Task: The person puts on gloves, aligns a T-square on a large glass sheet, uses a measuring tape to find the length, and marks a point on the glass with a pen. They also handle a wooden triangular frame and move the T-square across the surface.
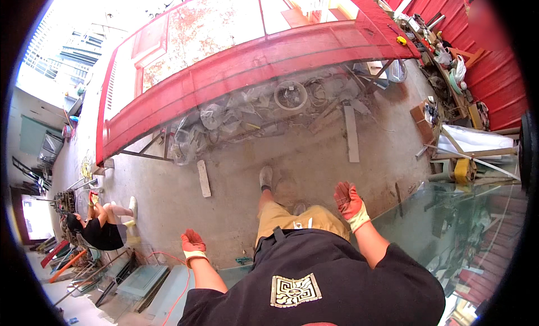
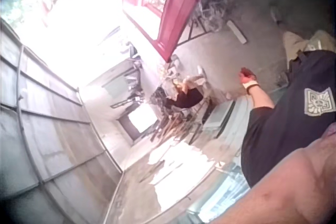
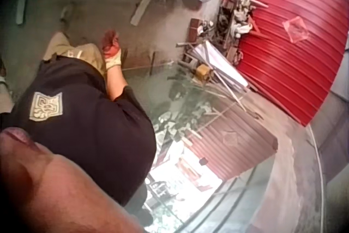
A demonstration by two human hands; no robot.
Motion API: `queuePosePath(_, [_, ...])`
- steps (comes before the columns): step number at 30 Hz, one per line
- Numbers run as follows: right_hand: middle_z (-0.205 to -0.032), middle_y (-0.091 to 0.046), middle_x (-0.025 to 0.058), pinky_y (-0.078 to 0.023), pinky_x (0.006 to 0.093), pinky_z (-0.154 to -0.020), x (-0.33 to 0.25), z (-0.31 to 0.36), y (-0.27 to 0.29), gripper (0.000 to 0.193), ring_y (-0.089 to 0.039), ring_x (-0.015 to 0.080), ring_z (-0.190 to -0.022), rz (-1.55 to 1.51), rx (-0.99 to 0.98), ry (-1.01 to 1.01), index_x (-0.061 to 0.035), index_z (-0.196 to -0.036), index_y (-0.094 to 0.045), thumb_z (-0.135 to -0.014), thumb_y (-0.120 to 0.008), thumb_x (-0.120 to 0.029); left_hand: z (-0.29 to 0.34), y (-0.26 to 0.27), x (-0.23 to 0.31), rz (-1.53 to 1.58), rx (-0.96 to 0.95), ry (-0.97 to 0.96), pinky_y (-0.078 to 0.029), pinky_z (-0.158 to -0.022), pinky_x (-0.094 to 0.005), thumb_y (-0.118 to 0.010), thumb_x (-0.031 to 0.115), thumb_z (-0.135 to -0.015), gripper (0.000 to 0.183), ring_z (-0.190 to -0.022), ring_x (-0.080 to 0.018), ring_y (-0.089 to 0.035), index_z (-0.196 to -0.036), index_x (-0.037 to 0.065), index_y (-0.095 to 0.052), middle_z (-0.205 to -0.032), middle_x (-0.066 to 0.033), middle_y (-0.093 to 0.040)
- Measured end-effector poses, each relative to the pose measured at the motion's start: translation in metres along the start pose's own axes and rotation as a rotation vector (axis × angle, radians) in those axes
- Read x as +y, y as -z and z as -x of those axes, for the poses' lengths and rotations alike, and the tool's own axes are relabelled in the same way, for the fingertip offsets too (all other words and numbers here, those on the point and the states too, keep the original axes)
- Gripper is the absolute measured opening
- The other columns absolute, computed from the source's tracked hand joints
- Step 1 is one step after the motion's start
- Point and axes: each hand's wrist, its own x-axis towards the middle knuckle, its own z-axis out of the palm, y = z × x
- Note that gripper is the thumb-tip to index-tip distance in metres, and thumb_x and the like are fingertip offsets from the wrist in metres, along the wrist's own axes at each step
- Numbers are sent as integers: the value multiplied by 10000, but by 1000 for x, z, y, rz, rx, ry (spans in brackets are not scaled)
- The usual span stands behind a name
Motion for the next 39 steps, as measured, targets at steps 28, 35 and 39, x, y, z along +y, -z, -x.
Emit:
queuePosePath(28, [-1540, -563, -15, -490, 403, -1143, -27, -284, -154, 407, -538, 167, -1408, 125, -364, -29, -197, -1484, -553, -1101, -501, -324, -92, -334, 55, 106, -131, 15, -619, -777, -362, -530, 513, -1067, 392, -1011, -152, -723, -1123, 148, -661, -1089, 4, -754])
queuePosePath(35, [-1594, -500, 12, -477, 376, -1157, -34, -420, -309, 469, -486, 162, -1451, 180, 59, 78, -162, -1536, -487, -1120, -440, -373, -112, -492, 96, -48, -169, -67, -585, -861, -346, -475, 518, -1089, 485, -1112, -201, -715, -1262, 93, -636, -1263, -54, -727])
queuePosePath(39, [-1492, -587, -49, -536, 344, -1007, -43, -444, -307, 485, -574, 148, -1323, 425, 144, 167, -280, -1534, -484, -1094, -483, -483, -120, -527, 97, -120, -153, -63, -585, -792, -346, -499, 536, -1073, 472, -1025, -174, -725, -1236, 117, -643, -1154, -18, -745])
